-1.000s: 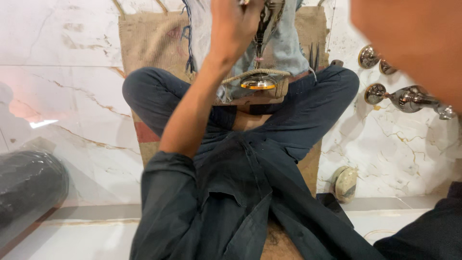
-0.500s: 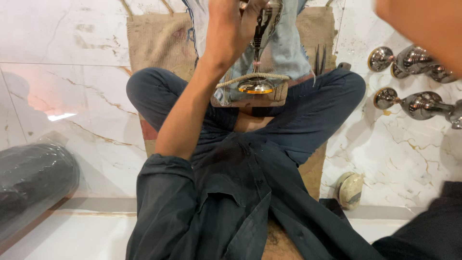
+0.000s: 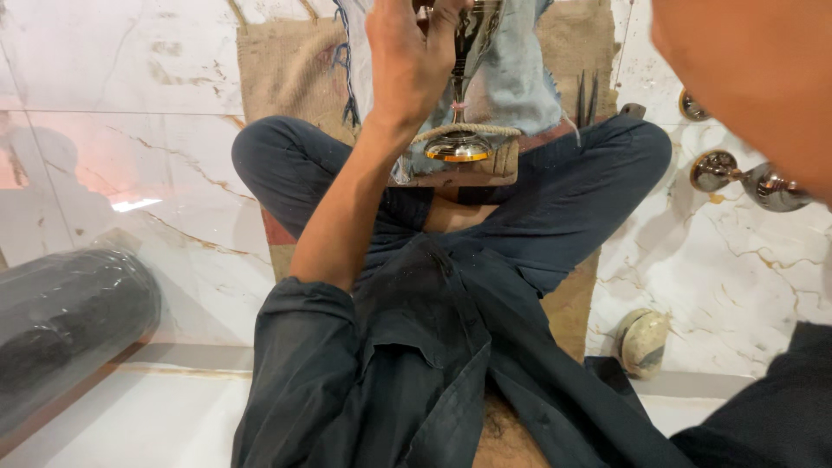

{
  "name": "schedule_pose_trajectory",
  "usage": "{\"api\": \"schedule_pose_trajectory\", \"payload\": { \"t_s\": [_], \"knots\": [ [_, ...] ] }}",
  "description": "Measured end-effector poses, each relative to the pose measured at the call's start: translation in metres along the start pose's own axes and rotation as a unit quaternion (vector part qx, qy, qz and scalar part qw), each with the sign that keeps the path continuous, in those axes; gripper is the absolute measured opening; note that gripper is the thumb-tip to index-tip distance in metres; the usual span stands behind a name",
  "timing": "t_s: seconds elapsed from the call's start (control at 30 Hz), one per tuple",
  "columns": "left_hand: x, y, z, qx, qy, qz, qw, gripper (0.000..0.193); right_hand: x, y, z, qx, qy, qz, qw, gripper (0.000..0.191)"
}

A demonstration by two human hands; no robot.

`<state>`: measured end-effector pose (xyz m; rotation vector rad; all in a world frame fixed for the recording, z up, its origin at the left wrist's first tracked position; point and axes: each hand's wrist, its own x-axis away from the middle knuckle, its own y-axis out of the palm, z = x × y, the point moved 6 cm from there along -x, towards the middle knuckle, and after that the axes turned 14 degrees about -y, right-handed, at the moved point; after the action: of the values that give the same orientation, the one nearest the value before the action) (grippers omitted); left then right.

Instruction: The person sits cross-legged and repeatedly hammers a metal trophy-like object mounted on a wooden block. They hold the object steady with one hand while striking it with a hammer in the other hand.

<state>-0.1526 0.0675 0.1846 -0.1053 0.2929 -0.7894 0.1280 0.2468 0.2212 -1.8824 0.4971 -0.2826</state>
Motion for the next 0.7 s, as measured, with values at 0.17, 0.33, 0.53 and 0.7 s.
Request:
{"api": "schedule_pose_trajectory", "payload": {
  "t_s": [0.17, 0.33, 0.53, 0.7],
  "knots": [
    [-0.009, -0.01, -0.006, -0.005, -0.019, -0.012, 1.0, 0.008, -0.002, 0.005, 0.0, -0.009, 0.004, 0.0, 1.0, 0.058],
    [-0.013, -0.02, -0.002, -0.031, 0.016, -0.003, 0.999, 0.007, -0.002, 0.007, 0.001, -0.014, 0.007, 0.0, 1.0, 0.058],
    [-0.014, -0.02, -0.003, -0.006, 0.005, 0.009, 1.0, 0.01, -0.001, 0.008, 0.003, -0.02, 0.006, -0.007, 1.0, 0.059],
    [-0.018, -0.018, 0.001, -0.045, 0.009, 0.006, 0.999, 0.012, -0.003, 0.008, 0.005, -0.021, 0.01, -0.012, 1.0, 0.06]
  ]
}}
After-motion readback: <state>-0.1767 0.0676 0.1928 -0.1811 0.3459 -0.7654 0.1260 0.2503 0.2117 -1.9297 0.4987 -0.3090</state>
